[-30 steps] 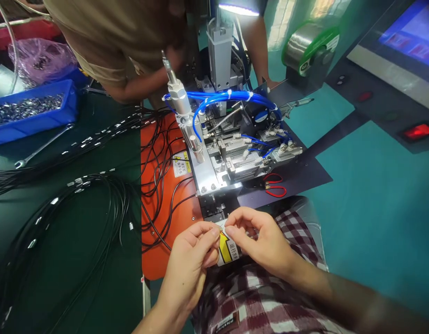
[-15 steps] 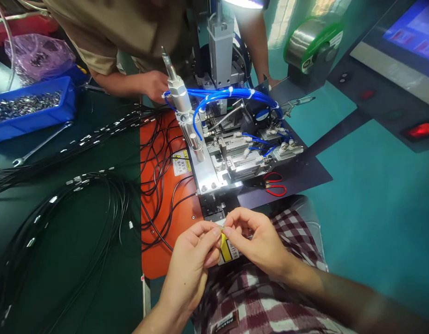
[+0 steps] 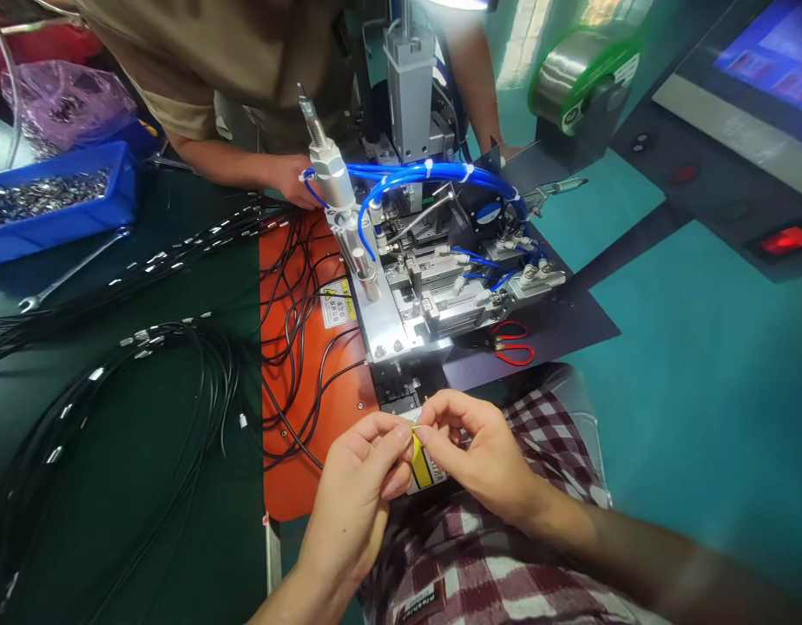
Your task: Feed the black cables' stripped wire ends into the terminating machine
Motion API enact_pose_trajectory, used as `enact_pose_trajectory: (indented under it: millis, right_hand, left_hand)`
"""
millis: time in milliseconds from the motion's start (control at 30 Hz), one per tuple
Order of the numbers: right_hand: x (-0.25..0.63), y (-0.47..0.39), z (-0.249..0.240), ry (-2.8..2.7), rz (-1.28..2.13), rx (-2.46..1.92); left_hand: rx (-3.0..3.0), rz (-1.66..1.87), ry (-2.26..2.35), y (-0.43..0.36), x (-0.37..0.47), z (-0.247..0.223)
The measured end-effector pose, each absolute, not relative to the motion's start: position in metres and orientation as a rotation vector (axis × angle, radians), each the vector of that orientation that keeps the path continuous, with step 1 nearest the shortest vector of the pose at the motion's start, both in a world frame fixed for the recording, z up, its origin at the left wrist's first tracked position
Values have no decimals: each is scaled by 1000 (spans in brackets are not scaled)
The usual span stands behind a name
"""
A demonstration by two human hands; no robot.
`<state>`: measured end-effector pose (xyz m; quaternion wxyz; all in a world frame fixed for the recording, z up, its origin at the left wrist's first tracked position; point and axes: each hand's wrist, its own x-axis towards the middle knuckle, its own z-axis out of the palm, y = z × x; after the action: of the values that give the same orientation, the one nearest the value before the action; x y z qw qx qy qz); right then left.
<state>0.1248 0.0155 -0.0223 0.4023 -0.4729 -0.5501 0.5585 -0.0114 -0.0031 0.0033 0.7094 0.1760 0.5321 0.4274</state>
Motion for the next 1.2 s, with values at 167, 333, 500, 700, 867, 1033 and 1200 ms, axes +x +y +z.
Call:
enact_pose_trajectory:
  millis: [167, 333, 500, 700, 867, 1033, 1200]
  right_hand:
    - [127, 14, -25, -1460, 1286, -1184]
    - [128, 13, -26, -1445, 1295, -1185]
    - [125, 15, -24, -1240, 1541, -1219]
    - [123, 15, -22, -1050, 1742, -1174]
    - [123, 13, -21, -1029, 1740, -1177]
    - [122, 15, -19, -1017, 1745, -1192]
    - [121, 17, -20, -964, 1778, -1178]
  left_hand:
    - [405, 944, 1185, -4, -11, 3]
    - [414, 957, 1194, -3, -9, 3]
    - [424, 964, 1190, -4, -9, 1]
    - [427, 966, 1188, -6, -9, 1]
    - [438, 969, 1191, -6, -8, 1]
    - [447, 981, 1189, -6, -8, -1]
    - [454, 993, 1208, -7, -7, -2]
